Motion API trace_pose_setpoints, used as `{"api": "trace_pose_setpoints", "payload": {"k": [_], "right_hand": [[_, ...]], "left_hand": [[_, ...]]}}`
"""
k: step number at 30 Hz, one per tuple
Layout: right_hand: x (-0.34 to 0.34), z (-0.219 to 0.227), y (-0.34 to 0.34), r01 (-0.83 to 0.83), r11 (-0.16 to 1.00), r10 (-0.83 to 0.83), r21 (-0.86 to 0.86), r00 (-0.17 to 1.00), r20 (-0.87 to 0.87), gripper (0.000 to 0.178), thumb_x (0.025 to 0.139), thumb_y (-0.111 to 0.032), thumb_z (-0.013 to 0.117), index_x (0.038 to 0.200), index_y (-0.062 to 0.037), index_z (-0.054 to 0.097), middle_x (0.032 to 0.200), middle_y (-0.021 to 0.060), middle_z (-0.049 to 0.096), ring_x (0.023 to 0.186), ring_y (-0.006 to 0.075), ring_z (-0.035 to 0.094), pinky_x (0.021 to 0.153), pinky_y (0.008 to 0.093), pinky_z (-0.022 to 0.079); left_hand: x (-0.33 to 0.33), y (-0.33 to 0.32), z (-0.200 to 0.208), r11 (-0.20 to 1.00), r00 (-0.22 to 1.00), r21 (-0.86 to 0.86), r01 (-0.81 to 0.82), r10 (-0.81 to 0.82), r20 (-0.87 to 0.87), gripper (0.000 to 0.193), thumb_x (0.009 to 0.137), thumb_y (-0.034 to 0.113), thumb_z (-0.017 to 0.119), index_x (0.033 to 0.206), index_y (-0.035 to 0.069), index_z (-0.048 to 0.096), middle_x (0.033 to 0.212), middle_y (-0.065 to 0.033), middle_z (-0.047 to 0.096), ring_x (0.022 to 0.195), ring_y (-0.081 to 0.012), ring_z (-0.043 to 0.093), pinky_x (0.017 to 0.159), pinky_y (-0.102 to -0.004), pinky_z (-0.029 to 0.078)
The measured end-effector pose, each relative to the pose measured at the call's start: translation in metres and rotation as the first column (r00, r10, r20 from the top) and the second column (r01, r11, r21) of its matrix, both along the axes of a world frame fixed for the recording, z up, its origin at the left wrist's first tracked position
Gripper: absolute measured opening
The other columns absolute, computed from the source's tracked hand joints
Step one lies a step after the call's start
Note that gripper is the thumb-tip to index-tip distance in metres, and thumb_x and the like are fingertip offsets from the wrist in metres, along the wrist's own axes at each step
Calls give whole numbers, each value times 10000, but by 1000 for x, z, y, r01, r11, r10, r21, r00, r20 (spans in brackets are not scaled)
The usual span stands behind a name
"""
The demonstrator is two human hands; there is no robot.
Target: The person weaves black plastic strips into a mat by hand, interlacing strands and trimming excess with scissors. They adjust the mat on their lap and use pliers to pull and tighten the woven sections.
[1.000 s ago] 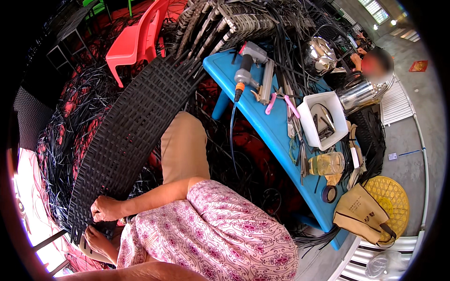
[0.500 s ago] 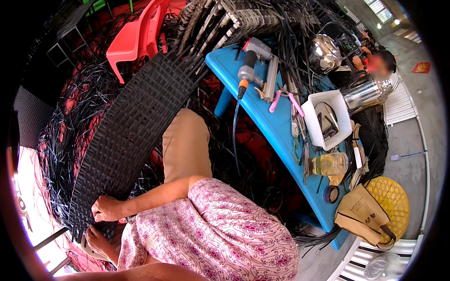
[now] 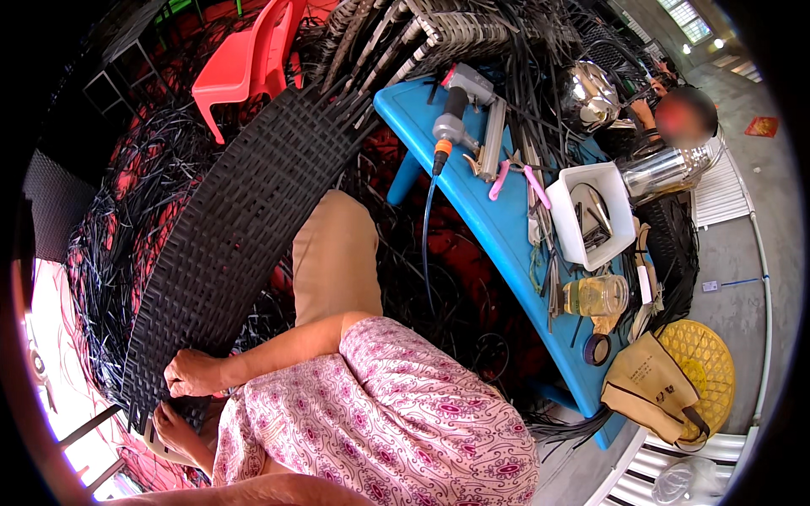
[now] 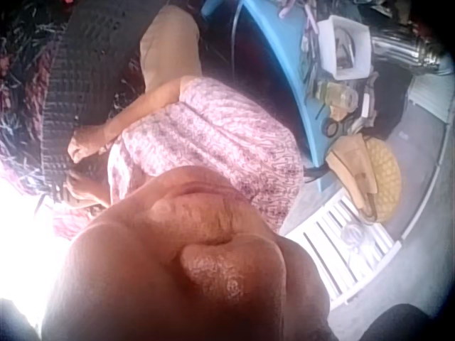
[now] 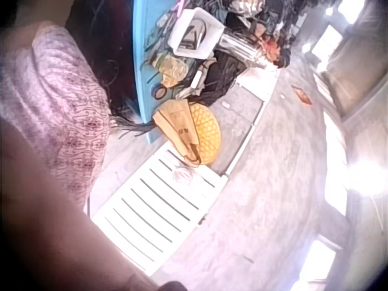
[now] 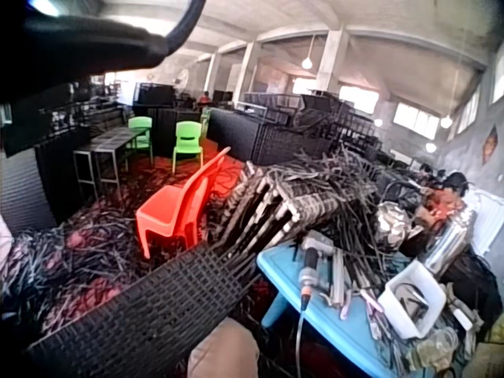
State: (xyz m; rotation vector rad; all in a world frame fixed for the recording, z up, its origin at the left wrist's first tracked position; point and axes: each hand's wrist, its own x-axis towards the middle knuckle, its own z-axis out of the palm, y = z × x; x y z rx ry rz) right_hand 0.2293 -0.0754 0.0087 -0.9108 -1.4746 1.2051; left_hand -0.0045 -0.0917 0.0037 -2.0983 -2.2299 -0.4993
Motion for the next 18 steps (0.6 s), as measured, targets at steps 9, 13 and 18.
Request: {"api": "trace_pose_setpoints", "payload": {"k": [9,13,18], "right_hand": [[0,-1,-1,10,999,-11,35,1000,22,185,846,-201,701,835,-18,727,792,176,721,751,352,710,731,427,553],[-3,-4,-1,2,1000,-3,27,999,33,184,849,-201,704,837,-19,725,795,175,722,756,355,710,734,426,554],[-4,-3,-1,27,999,-28,19,999,16,186,808,-206,729,827,-22,748,781,180,721,739,352,710,725,429,559]], "left_hand": [[5,-1,4,999,998,-10,-43,43,37,387,1023,334,578,1105,-8,739,1092,-162,735,980,-338,695,861,-430,529],[2,-1,4,1000,999,-5,-30,30,45,386,1020,331,581,1102,-9,744,1100,-165,736,986,-337,696,870,-430,528],[6,-3,6,1000,996,0,-19,19,84,386,1022,318,574,1106,-21,739,1111,-173,733,1001,-343,694,886,-427,526]]}}
